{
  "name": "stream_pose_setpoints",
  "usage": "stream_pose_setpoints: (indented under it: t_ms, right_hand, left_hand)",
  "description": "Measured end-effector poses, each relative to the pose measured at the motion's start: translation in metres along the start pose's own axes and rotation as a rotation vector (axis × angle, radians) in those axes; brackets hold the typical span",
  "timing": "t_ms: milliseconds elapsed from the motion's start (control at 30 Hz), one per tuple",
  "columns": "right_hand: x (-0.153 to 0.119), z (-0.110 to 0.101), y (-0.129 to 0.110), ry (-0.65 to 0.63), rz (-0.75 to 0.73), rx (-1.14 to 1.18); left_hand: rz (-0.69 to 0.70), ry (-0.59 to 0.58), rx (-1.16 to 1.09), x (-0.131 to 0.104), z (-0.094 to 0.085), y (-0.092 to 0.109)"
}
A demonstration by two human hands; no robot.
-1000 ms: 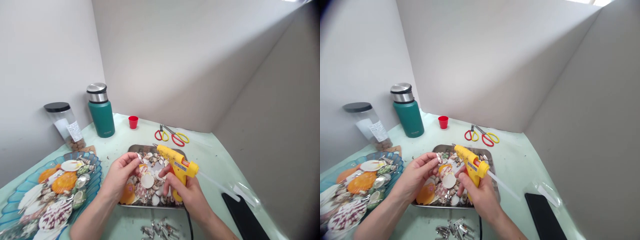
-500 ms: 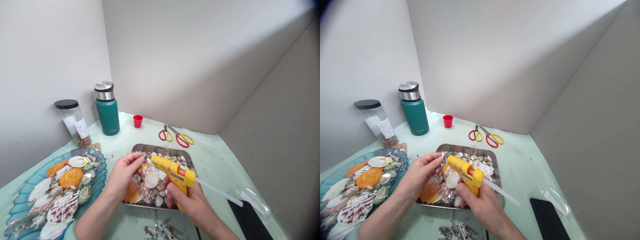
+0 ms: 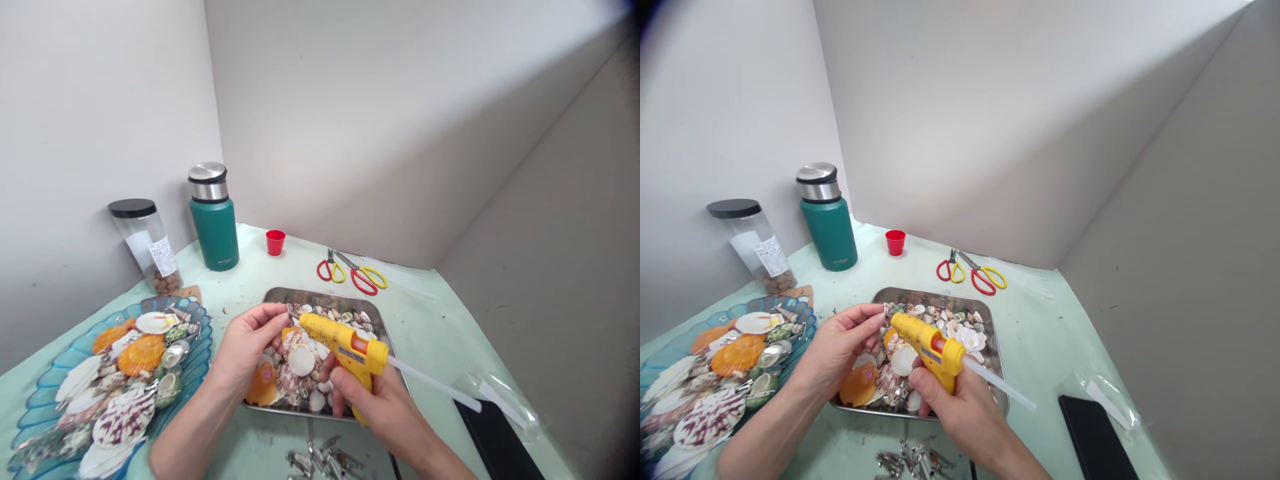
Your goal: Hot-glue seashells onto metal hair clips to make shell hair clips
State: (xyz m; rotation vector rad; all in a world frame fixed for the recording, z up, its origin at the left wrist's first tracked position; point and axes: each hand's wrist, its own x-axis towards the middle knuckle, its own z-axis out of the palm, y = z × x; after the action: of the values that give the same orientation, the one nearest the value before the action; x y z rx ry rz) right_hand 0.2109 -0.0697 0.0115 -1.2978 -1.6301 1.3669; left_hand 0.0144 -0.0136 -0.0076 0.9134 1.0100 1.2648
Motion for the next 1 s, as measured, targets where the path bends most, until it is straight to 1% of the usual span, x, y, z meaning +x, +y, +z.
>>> stream_pose_setpoints:
  t_ms: [200,533,800,1000]
  right_hand:
    - [-0.0006,-0.0001,0.0025,0.0,0.0,0.001]
    - [0.001,0.0026,0.007,0.048,0.012,0.015]
    - [-0.0011,0.0005,0.0006,0.02,0.023,-0.014]
    - [0.0,0.0018,0.001,0.055,0.002,0.002]
  left_hand:
    - [0.007,-0.017,0.011,0.0005,-0.0011,-0.0027]
    - [0.002,-0.004,0.005,0.0017,-0.0002,0.0004]
    - [-0.011,-0.017,0.019,-0.0018,0.0014,0.0016]
    - [-0.009,-0.027,0.055,-0.0015,0.0011,0.0015]
